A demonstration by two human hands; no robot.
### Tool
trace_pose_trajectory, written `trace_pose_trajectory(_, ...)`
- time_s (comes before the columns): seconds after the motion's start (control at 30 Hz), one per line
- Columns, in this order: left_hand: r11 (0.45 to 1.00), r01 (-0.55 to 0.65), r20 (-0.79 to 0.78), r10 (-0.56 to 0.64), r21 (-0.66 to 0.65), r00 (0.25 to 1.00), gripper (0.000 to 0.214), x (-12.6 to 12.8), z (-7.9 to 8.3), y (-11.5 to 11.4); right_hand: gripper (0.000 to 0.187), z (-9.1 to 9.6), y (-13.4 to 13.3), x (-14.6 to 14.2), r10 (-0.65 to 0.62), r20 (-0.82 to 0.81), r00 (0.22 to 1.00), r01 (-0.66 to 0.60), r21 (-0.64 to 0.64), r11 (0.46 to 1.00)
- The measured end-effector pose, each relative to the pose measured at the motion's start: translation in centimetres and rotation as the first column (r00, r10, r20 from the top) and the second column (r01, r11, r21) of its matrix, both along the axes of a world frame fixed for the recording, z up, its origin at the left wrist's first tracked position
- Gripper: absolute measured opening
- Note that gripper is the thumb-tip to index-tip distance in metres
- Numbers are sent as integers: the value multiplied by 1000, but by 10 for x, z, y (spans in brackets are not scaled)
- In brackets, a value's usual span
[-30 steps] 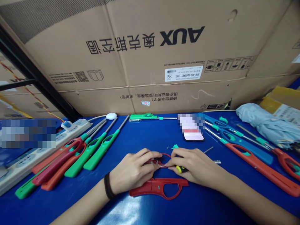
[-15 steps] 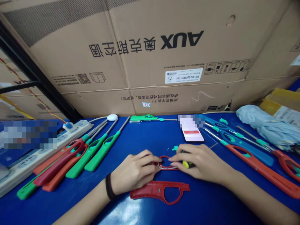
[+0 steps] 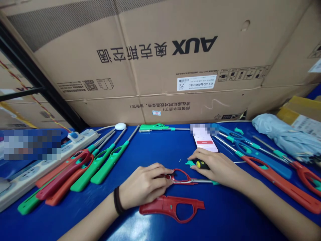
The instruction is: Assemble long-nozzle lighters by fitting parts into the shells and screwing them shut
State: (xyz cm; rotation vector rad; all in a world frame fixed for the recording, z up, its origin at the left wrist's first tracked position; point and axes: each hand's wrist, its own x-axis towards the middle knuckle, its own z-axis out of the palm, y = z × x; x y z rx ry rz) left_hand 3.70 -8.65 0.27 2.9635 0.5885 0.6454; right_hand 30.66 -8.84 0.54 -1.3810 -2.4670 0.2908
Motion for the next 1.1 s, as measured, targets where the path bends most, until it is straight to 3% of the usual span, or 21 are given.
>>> trace_pose_trajectory(0.33, 999, -16, -6, 16, 47, 1000, 18, 2, -7, -2, 22, 6, -12, -19, 2, -202, 979, -12, -47, 999)
trace_pose_trajectory(0.57, 1000, -15, -6, 16, 24, 1000, 17, 4, -6, -2, 19, 9, -21, -27, 40, -144, 989, -61, -143, 988)
trace_pose_trajectory(0.93, 999, -28, -16, 29, 27, 999, 17, 4, -5, -3, 24, 9, -20, -26, 28, -165, 986, -50, -129, 990)
trace_pose_trajectory(1.1, 999, -22, -3, 22, 29, 1000, 17, 5, -4, -3, 11, 16, -18, -15, 1, -150, 989, -23, -142, 990)
